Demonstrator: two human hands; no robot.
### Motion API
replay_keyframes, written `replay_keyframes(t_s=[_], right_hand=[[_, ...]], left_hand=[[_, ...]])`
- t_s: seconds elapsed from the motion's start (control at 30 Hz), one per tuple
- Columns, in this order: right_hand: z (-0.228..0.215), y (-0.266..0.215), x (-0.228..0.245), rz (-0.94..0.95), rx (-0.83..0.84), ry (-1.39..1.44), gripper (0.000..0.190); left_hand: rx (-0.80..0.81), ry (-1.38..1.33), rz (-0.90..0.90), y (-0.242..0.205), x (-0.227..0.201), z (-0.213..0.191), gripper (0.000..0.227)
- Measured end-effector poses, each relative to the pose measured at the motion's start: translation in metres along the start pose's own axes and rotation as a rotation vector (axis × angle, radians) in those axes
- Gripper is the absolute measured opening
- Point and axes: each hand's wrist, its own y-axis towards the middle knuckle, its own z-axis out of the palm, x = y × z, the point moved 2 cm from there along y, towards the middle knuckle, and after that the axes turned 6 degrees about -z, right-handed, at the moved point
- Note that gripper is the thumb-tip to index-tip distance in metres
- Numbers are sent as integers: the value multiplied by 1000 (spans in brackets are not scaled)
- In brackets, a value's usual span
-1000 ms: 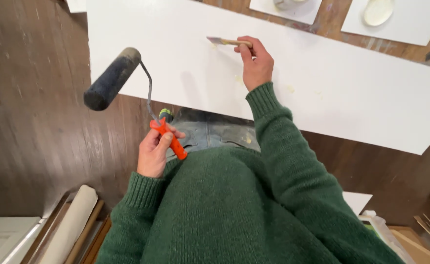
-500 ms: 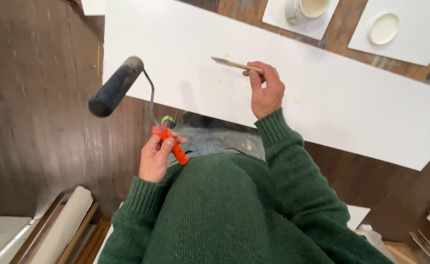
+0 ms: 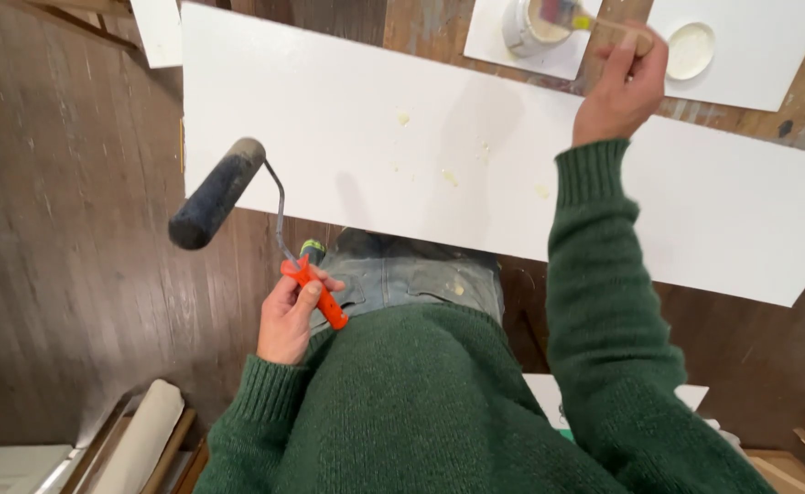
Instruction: Applying a white liquid adhesive or primer to a long rectangular board using a paintbrush and a paint roller.
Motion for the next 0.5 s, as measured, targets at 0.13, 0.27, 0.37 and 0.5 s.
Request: replay_keyframes(t_s=[0.13, 0.27, 0.37, 0.5], right_hand=[[9, 29, -42, -15, 40, -181, 15], [2, 33, -87, 62, 90, -246, 13], [-10, 27, -81, 152, -1, 15, 11], [-16, -26, -46, 621, -212, 652, 20]], left_hand=[[-1, -29, -30, -4, -5, 2, 24], [-13, 13, -46, -4, -4, 1, 24], [-18, -14, -32, -2, 0, -4, 24], [-23, -40, -33, -3, 2, -8, 24]])
